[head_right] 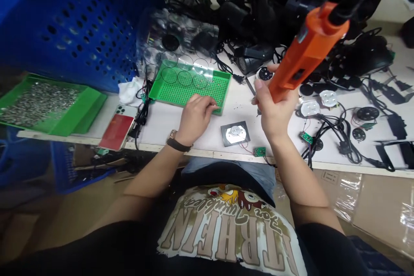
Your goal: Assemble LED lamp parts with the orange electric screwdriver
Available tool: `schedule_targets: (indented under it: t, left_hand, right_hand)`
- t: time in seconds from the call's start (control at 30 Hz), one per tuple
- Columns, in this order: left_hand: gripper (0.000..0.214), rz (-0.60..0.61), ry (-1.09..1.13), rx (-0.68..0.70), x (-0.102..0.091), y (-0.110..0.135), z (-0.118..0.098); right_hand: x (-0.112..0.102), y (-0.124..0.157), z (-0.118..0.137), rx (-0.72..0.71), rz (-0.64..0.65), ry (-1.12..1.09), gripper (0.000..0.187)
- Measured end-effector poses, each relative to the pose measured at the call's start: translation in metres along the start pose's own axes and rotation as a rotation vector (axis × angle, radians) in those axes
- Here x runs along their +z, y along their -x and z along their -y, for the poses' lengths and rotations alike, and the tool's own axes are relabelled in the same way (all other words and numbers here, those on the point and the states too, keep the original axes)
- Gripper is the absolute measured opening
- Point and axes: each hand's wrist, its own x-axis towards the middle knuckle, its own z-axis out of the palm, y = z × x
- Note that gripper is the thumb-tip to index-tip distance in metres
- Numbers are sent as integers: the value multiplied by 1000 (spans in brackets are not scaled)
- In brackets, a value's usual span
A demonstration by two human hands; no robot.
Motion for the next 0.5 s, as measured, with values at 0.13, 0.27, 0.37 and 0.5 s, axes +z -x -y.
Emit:
schedule_targets:
  t: [0.13,0.27,0.37,0.5]
  left_hand:
    - [12,105,24,-52,-4,-13,-1]
    - [11,149,27,93,-3,1,-18]
    - [18,171,-203,171,7,25,-27]
    - [26,124,-318,111,21,51,-20]
  right_hand:
    - [-3,-4,7,-16,84,42,42]
    - [-9,-9,12,-25,139,88,44]
    - [-14,-9,13,10,183,142,48]
    - [-22,-2,14,60,227,265,54]
